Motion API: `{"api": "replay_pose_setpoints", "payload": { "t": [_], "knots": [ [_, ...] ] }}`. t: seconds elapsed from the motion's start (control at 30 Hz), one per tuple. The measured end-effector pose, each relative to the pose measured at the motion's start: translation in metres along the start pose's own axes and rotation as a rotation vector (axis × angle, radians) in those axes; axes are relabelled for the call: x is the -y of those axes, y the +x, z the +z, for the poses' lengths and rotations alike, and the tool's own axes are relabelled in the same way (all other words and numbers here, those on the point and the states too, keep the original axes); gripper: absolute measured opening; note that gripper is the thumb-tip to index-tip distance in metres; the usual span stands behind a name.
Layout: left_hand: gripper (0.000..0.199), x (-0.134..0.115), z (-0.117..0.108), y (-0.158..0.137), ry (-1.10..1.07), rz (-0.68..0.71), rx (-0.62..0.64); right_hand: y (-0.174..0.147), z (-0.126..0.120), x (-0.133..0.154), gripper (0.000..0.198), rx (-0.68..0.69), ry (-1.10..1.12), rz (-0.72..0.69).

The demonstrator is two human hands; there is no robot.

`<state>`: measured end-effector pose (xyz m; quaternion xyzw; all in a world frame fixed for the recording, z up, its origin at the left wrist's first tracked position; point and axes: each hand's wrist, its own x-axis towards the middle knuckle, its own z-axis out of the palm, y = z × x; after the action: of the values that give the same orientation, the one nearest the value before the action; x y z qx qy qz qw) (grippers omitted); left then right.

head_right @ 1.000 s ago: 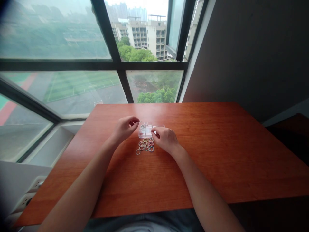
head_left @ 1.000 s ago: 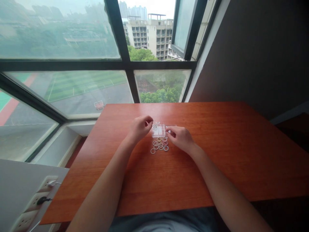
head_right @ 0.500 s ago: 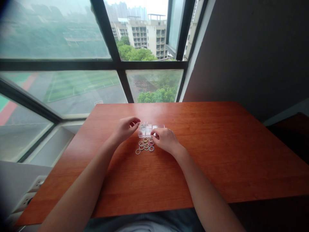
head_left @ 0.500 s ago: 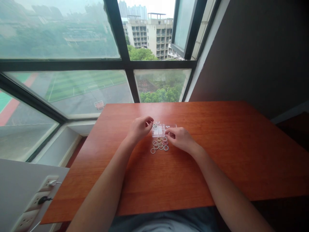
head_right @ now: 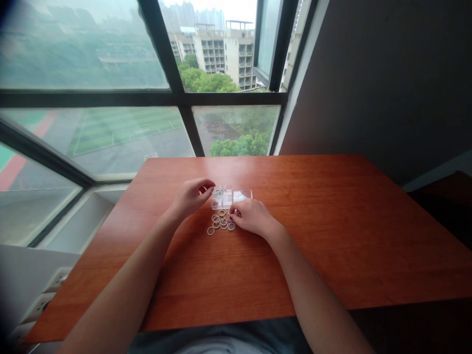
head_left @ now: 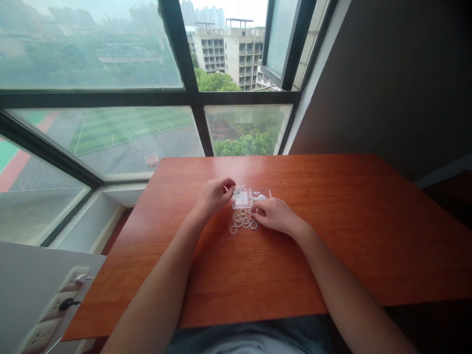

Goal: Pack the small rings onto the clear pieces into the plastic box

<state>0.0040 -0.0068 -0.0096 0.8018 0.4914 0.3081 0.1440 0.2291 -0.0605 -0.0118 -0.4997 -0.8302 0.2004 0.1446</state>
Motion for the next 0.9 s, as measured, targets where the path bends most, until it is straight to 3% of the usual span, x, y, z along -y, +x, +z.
{"api": "replay_pose_setpoints", "payload": {
  "t": [0.47,0.73,0.9],
  "knots": [
    [0.014,-0.002,-0.001,0.001,0.014,-0.008,0.01,-0.003,0.0,0.005,0.014,0.028,0.169,-0.142],
    [0.014,-0.004,-0.001,0.001,0.005,-0.006,0.015,-0.004,0.006,0.01,0.014,0.081,0.13,-0.216],
    [0.015,-0.003,-0.001,0.001,0.009,-0.005,0.022,-0.005,0.002,0.017,0.016,0.119,-0.044,-0.198]
  ]
}}
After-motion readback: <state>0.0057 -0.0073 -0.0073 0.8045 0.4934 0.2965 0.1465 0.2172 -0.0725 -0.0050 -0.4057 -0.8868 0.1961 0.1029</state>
